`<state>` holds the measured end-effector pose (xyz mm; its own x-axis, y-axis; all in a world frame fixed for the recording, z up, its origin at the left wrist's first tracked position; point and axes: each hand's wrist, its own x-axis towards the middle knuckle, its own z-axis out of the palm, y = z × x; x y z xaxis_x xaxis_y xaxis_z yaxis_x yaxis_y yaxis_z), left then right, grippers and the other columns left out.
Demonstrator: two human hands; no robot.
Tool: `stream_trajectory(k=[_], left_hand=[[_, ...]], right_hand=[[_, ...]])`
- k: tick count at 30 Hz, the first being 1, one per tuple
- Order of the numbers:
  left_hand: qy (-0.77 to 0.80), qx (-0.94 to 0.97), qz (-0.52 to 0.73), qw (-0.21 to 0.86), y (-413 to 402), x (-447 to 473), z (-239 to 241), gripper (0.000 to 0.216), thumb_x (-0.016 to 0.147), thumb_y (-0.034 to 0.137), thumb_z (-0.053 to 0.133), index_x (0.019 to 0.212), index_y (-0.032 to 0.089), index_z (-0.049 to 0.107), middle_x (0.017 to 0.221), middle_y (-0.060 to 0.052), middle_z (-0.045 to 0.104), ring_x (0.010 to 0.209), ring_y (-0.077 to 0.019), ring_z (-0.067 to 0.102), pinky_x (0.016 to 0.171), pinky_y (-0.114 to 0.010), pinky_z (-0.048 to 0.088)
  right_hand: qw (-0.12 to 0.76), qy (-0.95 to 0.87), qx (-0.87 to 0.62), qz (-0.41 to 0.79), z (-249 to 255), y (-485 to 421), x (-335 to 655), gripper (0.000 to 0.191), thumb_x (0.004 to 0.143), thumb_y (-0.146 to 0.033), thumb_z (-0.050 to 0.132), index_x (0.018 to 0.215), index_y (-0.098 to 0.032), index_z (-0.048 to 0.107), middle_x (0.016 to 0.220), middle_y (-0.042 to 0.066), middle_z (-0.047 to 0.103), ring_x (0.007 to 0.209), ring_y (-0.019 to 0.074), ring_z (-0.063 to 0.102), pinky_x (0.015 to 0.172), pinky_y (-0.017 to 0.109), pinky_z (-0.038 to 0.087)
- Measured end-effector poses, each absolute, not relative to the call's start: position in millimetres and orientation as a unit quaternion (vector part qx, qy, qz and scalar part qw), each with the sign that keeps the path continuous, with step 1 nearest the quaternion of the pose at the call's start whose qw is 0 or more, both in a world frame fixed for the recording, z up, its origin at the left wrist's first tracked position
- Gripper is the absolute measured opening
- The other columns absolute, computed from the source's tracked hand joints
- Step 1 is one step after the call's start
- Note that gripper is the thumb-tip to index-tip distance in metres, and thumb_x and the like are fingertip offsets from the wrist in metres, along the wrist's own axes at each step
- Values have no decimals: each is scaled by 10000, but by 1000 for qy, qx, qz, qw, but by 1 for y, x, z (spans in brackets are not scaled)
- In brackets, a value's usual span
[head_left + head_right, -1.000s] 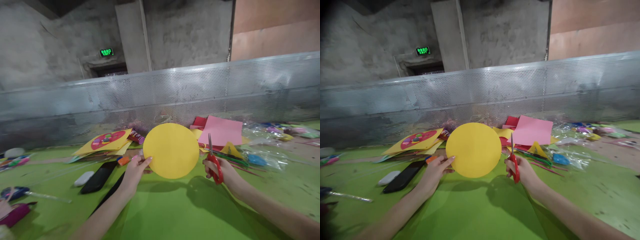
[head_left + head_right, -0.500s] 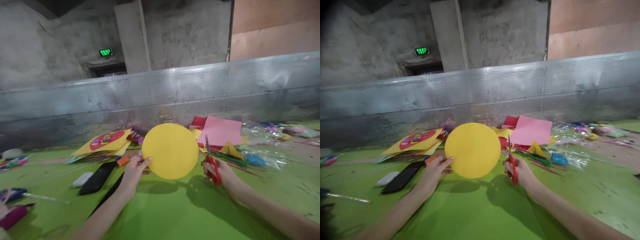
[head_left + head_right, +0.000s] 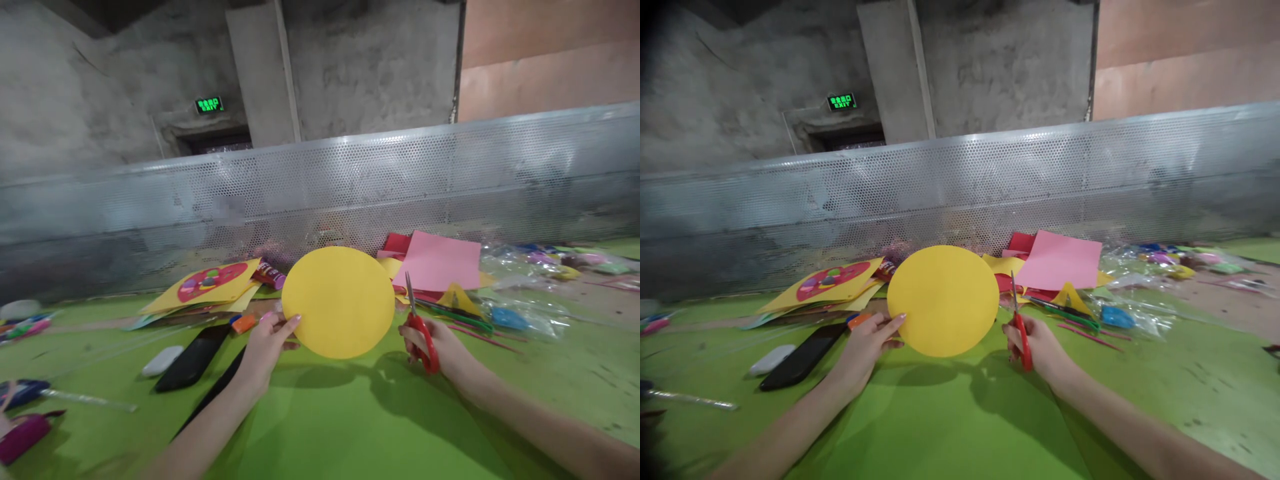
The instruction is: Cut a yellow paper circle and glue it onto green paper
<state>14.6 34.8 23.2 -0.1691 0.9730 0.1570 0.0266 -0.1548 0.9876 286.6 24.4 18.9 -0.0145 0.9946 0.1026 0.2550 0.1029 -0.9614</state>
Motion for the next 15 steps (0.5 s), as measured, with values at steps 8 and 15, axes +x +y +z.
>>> stream_trajectory(k=[8, 15], left_hand=[[496, 501, 575, 414, 34, 15, 22, 297, 663, 335, 654, 867, 124, 609, 850, -81, 650, 722, -180, 603, 559, -270, 525], [493, 505, 577, 411, 33, 15, 22, 314, 657, 368, 652, 858, 131, 613, 807, -71, 649, 721, -188, 605, 566, -279, 522]], right_hand=[[452, -590, -536, 400, 20, 22, 285, 213, 643, -285, 582, 578, -199, 398, 400, -87, 420, 372, 91, 437, 429, 226, 406], [448, -595, -536, 397, 25, 18, 282, 225, 647, -297, 589, 580, -200, 397, 404, -89, 414, 381, 98, 444, 422, 223, 392]])
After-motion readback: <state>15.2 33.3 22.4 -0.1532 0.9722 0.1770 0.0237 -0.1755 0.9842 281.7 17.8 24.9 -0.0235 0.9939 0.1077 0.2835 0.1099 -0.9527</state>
